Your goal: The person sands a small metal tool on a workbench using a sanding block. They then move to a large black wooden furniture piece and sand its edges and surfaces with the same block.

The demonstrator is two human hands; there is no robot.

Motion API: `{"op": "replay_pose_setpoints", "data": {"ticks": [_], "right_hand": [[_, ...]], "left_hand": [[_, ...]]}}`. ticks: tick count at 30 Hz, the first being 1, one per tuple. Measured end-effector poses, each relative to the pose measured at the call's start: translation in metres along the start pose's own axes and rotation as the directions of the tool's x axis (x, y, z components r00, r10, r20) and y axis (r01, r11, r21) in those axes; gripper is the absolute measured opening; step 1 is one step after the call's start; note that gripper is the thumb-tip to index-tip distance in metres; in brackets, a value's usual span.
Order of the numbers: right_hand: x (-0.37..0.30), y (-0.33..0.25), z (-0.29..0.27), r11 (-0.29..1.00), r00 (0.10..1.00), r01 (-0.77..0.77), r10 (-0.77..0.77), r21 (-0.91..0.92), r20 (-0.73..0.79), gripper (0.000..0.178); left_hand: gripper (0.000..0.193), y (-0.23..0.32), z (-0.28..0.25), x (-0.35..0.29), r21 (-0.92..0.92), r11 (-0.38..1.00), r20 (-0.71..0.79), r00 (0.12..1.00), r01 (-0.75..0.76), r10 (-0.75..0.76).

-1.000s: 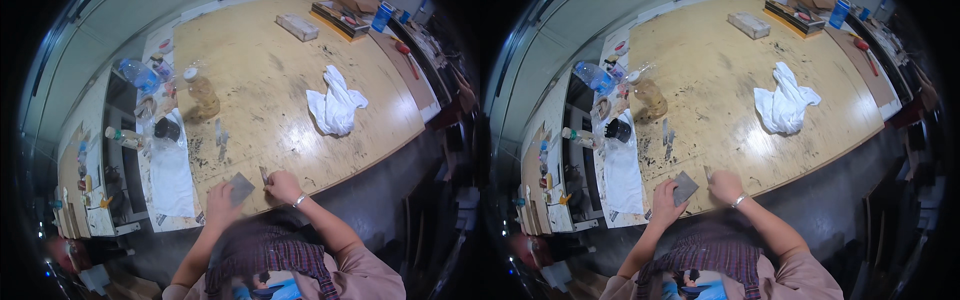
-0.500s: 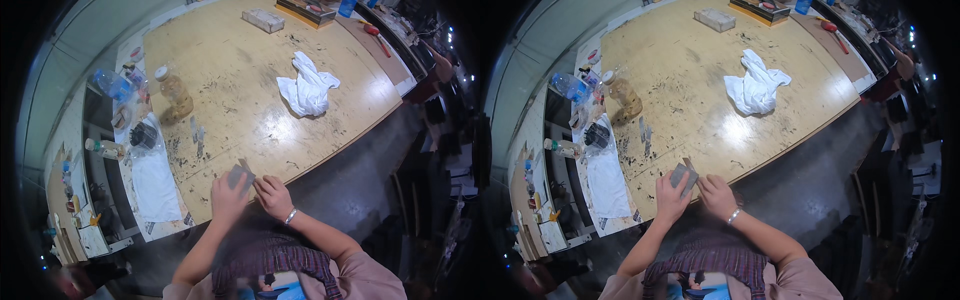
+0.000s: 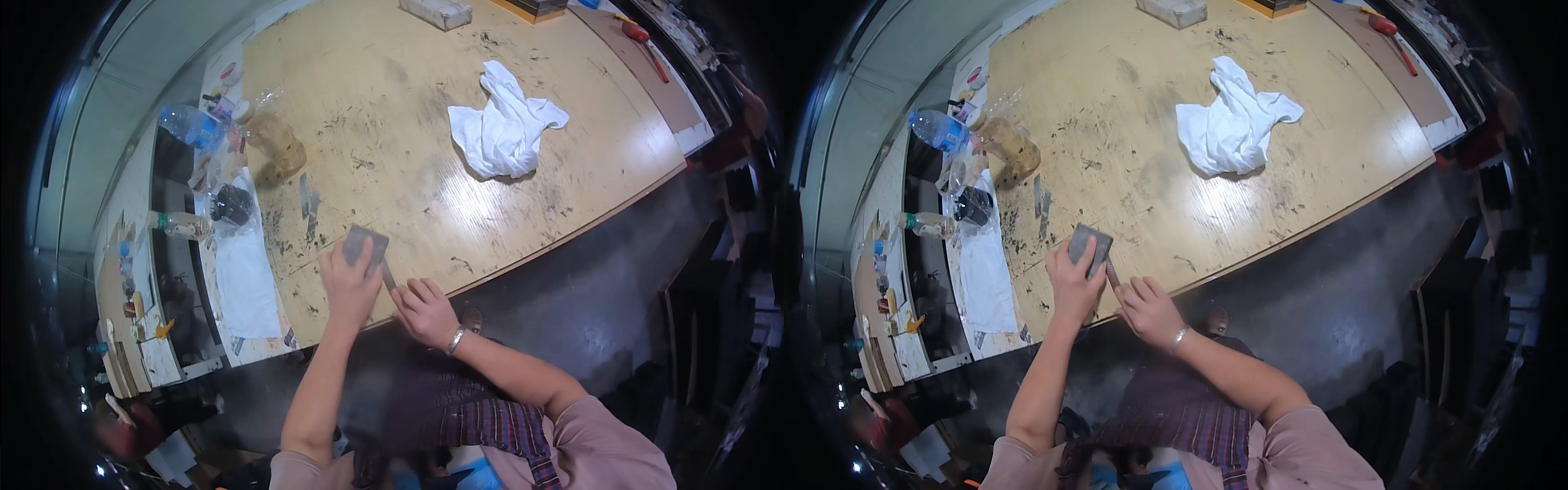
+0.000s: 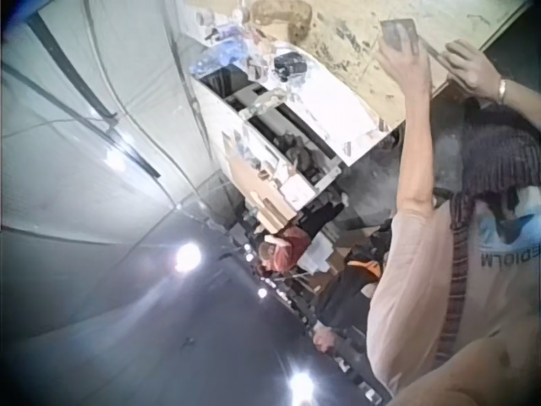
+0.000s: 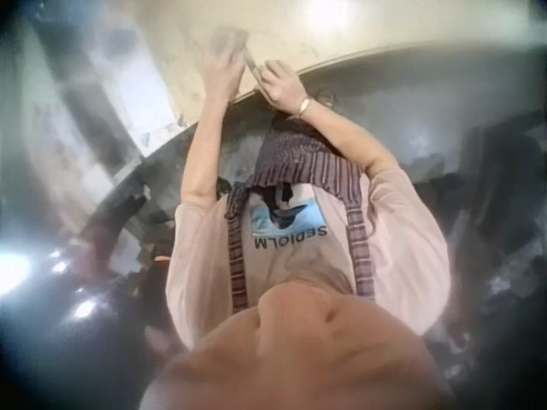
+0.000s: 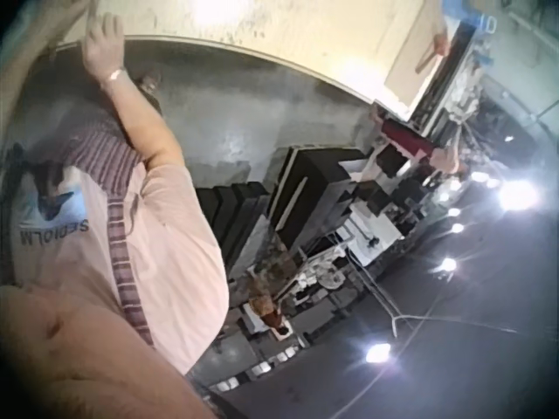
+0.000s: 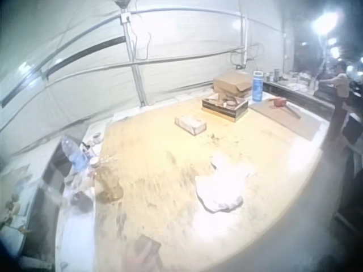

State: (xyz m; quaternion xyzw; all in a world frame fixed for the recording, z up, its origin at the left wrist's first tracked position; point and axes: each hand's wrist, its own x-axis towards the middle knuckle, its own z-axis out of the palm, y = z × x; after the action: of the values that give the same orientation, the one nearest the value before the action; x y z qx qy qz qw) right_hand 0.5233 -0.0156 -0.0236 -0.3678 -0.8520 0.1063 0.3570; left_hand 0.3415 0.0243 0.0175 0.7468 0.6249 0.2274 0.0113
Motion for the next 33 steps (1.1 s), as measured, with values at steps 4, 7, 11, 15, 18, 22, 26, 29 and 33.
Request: {"op": "replay_pose_setpoints", "data": {"ticks": [4,7,11,15,18,22,26,29,33], "right_hand": [[-0.007,0.001,0.004,1.0,1.0,-0.008,0.008,0.0,-0.022,0.041],[-0.009,0.002,0.008,0.999,0.999,0.033,-0.033,-0.013,-0.039,0.046],[-0.011,0.007,0.004,1.0,0.999,0.018,-0.019,-0.023,-0.028,0.046],[-0.013,0.005,0.009,0.999,0.998,0.04,-0.042,-0.025,-0.052,0.045],[-0.008,0.003,0.005,0.999,0.998,0.042,-0.043,-0.024,-0.039,0.043],[-0.011,0.007,0.005,0.999,0.999,0.029,-0.031,-0.042,-0.045,0.04],[-0.007,0.002,0.005,0.997,0.998,0.061,-0.062,-0.037,-0.033,0.039],[-0.008,0.003,0.0,0.997,0.998,0.054,-0.056,-0.054,-0.029,0.039],[-0.011,0.003,0.007,0.999,0.997,0.034,-0.036,-0.036,-0.063,0.038]], "left_hand": [[0.06,0.019,-0.024,-0.057,-0.039,0.999,0.091,0.995,-0.033,0.037],[0.06,0.0,-0.002,-0.016,0.037,0.999,0.02,1.0,0.003,-0.003],[0.06,0.008,-0.01,-0.033,0.017,0.998,0.042,0.997,-0.059,0.058],[0.056,0.009,-0.006,-0.05,0.066,0.998,0.024,1.0,-0.001,-0.001],[0.056,0.001,-0.002,-0.01,0.054,0.998,0.001,1.0,0.014,-0.014],[0.054,0.023,-0.016,-0.049,0.033,0.999,0.049,0.999,0.006,-0.007],[0.056,0.0,0.005,-0.009,0.093,0.995,-0.062,0.998,0.03,-0.025],[0.056,0.0,0.003,-0.009,0.097,0.995,-0.051,0.999,0.015,-0.01],[0.055,0.019,-0.014,-0.053,0.044,0.999,0.025,1.0,-0.006,0.005]]}}
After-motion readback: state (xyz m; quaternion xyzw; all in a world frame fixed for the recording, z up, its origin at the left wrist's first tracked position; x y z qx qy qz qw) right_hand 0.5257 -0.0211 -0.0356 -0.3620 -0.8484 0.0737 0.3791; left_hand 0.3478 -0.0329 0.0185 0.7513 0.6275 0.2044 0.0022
